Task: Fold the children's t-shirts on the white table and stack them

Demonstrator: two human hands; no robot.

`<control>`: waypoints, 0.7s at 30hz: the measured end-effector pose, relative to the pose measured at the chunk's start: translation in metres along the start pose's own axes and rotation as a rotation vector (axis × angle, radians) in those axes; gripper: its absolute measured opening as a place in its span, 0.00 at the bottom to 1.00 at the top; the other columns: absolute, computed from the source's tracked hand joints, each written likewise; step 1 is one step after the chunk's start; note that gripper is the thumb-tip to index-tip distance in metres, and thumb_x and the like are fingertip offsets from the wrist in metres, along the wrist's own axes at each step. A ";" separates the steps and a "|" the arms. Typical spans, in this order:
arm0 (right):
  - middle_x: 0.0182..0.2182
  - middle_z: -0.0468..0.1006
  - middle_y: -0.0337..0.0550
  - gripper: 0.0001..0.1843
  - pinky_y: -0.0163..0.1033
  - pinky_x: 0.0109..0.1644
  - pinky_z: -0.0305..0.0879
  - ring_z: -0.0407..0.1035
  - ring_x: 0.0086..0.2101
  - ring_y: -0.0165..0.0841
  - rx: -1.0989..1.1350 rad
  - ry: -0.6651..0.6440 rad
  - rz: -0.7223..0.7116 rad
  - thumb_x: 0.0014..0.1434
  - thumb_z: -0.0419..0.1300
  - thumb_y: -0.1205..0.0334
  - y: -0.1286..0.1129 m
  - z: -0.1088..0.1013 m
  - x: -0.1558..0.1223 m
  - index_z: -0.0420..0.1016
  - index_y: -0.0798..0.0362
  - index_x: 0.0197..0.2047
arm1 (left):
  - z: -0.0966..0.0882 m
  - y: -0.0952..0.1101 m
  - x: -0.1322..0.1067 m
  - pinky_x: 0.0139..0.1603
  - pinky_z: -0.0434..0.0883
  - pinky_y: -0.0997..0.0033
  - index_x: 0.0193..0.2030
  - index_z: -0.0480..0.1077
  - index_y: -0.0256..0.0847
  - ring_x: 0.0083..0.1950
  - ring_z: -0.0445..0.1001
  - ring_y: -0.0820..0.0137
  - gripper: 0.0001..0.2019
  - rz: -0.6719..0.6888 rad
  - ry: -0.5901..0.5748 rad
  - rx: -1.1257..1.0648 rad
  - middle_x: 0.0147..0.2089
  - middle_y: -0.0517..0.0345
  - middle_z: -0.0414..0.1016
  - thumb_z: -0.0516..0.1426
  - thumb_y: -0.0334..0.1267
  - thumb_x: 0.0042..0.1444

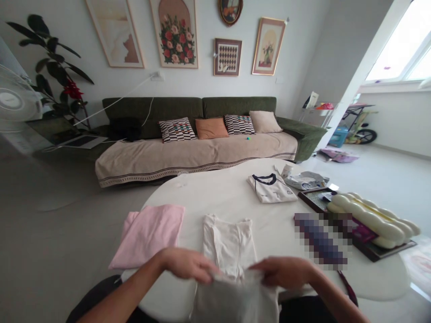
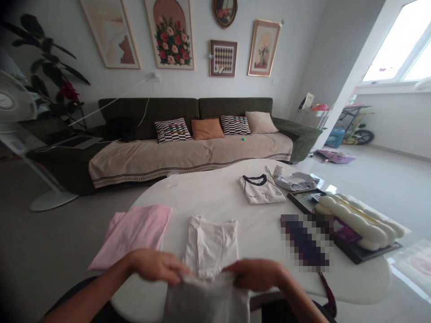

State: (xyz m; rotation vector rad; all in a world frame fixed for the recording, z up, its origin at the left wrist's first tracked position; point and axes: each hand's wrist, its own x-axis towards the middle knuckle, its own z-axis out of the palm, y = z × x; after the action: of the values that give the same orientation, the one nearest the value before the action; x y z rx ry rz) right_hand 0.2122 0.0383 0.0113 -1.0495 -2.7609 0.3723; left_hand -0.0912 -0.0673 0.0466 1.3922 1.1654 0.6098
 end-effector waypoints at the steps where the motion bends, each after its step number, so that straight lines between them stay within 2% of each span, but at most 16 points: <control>1: 0.37 0.76 0.39 0.12 0.34 0.36 0.66 0.69 0.33 0.28 0.141 -0.070 0.034 0.54 0.57 0.61 0.006 -0.008 0.021 0.71 0.53 0.42 | -0.013 0.006 0.021 0.33 0.69 0.74 0.38 0.74 0.41 0.33 0.73 0.70 0.14 -0.132 -0.121 -0.048 0.31 0.61 0.75 0.61 0.39 0.41; 2: 0.36 0.76 0.38 0.13 0.33 0.35 0.64 0.69 0.32 0.28 0.357 -0.177 0.100 0.50 0.58 0.65 0.010 -0.013 0.041 0.73 0.53 0.41 | -0.023 0.010 0.041 0.32 0.69 0.74 0.40 0.73 0.40 0.33 0.72 0.70 0.15 -0.220 -0.091 -0.117 0.33 0.60 0.75 0.60 0.40 0.43; 4: 0.34 0.77 0.38 0.13 0.32 0.32 0.63 0.69 0.30 0.29 0.490 -0.191 0.179 0.48 0.56 0.66 0.014 -0.016 0.074 0.74 0.54 0.39 | -0.030 0.006 0.074 0.33 0.68 0.72 0.42 0.71 0.38 0.34 0.72 0.70 0.18 -0.272 0.144 -0.245 0.34 0.59 0.74 0.60 0.40 0.42; 6: 0.32 0.76 0.41 0.14 0.33 0.32 0.62 0.68 0.30 0.31 0.505 -0.131 0.248 0.46 0.54 0.67 0.012 -0.006 0.092 0.74 0.57 0.37 | -0.026 -0.009 0.093 0.38 0.67 0.71 0.42 0.69 0.36 0.38 0.71 0.68 0.19 -0.237 0.292 -0.283 0.34 0.56 0.74 0.59 0.41 0.42; 9: 0.30 0.75 0.45 0.17 0.36 0.36 0.61 0.67 0.32 0.34 0.491 -0.022 0.325 0.45 0.50 0.68 0.006 0.017 0.096 0.73 0.60 0.38 | -0.014 -0.033 0.097 0.41 0.66 0.69 0.39 0.70 0.33 0.40 0.71 0.66 0.16 -0.176 0.342 -0.270 0.34 0.55 0.74 0.57 0.39 0.44; 11: 0.31 0.75 0.46 0.19 0.36 0.38 0.60 0.67 0.34 0.34 0.496 0.033 0.339 0.47 0.48 0.68 0.004 0.026 0.089 0.73 0.60 0.40 | -0.012 -0.038 0.093 0.42 0.65 0.69 0.39 0.70 0.33 0.40 0.70 0.66 0.15 -0.148 0.358 -0.263 0.34 0.56 0.74 0.56 0.37 0.44; 14: 0.31 0.75 0.43 0.18 0.34 0.38 0.60 0.68 0.33 0.32 0.519 0.075 0.318 0.48 0.47 0.68 0.006 0.020 0.080 0.73 0.57 0.40 | -0.021 -0.029 0.089 0.44 0.64 0.70 0.42 0.70 0.34 0.42 0.69 0.68 0.15 -0.076 0.336 -0.216 0.36 0.58 0.74 0.55 0.35 0.46; 16: 0.30 0.75 0.41 0.17 0.33 0.38 0.61 0.68 0.33 0.31 0.524 0.097 0.303 0.49 0.47 0.67 0.011 0.010 0.081 0.72 0.56 0.39 | -0.029 -0.018 0.094 0.44 0.64 0.71 0.44 0.70 0.35 0.42 0.69 0.68 0.16 0.000 0.321 -0.096 0.38 0.58 0.74 0.53 0.35 0.48; 18: 0.31 0.75 0.40 0.17 0.33 0.38 0.61 0.68 0.33 0.31 0.505 0.126 0.309 0.49 0.47 0.67 0.016 0.003 0.087 0.72 0.56 0.40 | -0.037 -0.009 0.104 0.43 0.65 0.72 0.43 0.71 0.35 0.41 0.70 0.69 0.15 0.040 0.387 0.095 0.38 0.58 0.74 0.52 0.34 0.49; 21: 0.35 0.75 0.45 0.20 0.36 0.41 0.61 0.68 0.36 0.33 0.421 0.196 0.368 0.50 0.47 0.68 0.015 0.001 0.096 0.69 0.58 0.46 | -0.038 -0.005 0.119 0.44 0.66 0.68 0.41 0.71 0.32 0.40 0.70 0.66 0.13 -0.010 0.575 0.289 0.36 0.55 0.74 0.53 0.31 0.48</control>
State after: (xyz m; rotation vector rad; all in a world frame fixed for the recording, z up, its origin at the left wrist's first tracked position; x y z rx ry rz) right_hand 0.1503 0.1137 0.0122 -1.3808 -2.1765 0.8082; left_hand -0.0823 0.0539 0.0179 1.4960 1.7709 0.8961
